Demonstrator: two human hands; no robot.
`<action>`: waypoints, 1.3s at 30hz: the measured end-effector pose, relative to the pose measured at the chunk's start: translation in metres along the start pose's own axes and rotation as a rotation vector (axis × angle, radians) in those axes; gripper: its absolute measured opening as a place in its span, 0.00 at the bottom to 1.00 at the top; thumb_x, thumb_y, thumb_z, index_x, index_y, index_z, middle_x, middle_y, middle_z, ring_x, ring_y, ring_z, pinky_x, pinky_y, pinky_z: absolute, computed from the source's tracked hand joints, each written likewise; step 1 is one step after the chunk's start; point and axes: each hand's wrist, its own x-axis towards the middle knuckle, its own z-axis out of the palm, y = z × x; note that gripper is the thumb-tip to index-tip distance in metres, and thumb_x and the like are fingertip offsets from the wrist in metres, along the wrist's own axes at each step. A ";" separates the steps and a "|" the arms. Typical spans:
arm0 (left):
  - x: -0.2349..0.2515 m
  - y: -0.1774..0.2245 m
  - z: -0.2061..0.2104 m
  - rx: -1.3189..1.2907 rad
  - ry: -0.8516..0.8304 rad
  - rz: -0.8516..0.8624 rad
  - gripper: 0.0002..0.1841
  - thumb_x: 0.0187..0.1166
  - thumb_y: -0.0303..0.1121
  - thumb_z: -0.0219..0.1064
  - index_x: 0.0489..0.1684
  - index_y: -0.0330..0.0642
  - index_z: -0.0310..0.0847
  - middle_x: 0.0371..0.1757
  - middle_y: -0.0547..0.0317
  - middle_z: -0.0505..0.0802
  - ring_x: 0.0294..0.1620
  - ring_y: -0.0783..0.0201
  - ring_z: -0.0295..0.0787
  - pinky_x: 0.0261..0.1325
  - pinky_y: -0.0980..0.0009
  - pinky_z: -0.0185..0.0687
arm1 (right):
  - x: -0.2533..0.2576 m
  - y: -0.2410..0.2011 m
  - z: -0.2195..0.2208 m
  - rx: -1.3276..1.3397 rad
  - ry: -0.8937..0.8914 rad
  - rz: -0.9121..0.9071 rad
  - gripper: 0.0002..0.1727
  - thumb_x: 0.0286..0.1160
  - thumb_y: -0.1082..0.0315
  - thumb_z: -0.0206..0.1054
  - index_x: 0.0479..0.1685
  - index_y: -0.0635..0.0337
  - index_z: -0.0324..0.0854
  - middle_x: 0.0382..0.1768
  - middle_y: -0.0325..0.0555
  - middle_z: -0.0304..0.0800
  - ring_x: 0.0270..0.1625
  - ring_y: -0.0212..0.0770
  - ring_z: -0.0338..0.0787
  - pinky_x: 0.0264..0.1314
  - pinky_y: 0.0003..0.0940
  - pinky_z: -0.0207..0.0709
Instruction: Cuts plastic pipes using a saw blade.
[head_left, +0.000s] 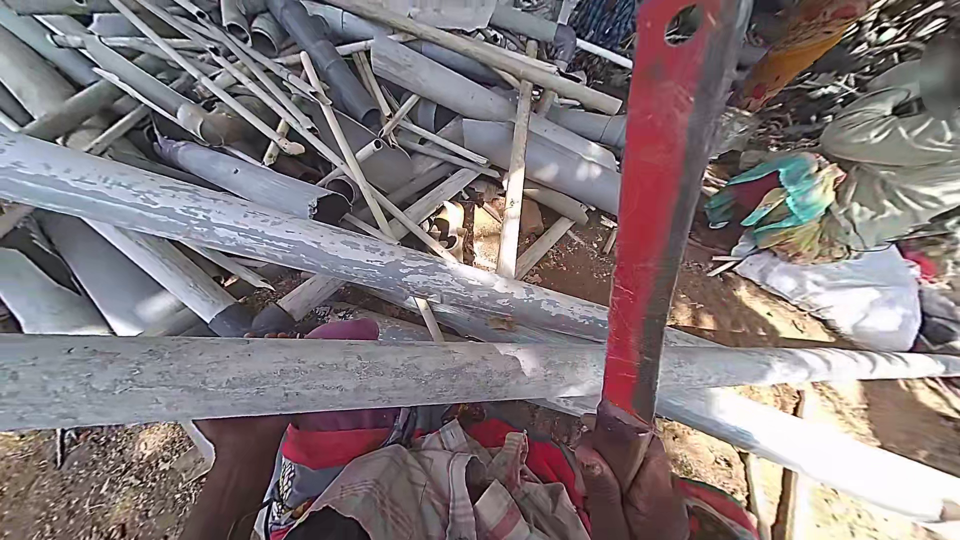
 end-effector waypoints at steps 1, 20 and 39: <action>-0.001 0.000 0.001 -0.011 0.016 -0.004 0.48 0.80 0.70 0.12 0.63 0.48 0.75 0.53 0.57 0.92 0.60 0.58 0.90 0.61 0.54 0.87 | -0.001 0.008 0.006 -0.059 0.022 -0.021 0.33 0.90 0.40 0.48 0.51 0.69 0.73 0.19 0.45 0.78 0.20 0.26 0.80 0.25 0.20 0.77; -0.008 -0.004 0.015 0.151 0.123 0.080 0.41 0.86 0.62 0.12 0.73 0.45 0.64 0.59 0.55 0.86 0.62 0.60 0.84 0.64 0.51 0.81 | -0.007 0.006 0.008 0.057 -0.055 0.089 0.32 0.89 0.44 0.53 0.49 0.73 0.76 0.18 0.41 0.79 0.17 0.25 0.79 0.22 0.23 0.76; 0.014 -0.013 0.012 -0.052 0.171 0.036 0.40 0.84 0.66 0.20 0.73 0.50 0.68 0.61 0.55 0.87 0.64 0.57 0.85 0.64 0.45 0.81 | 0.003 -0.014 0.033 -0.181 -0.407 0.164 0.27 0.81 0.51 0.60 0.45 0.74 0.82 0.14 0.50 0.78 0.17 0.48 0.81 0.20 0.44 0.73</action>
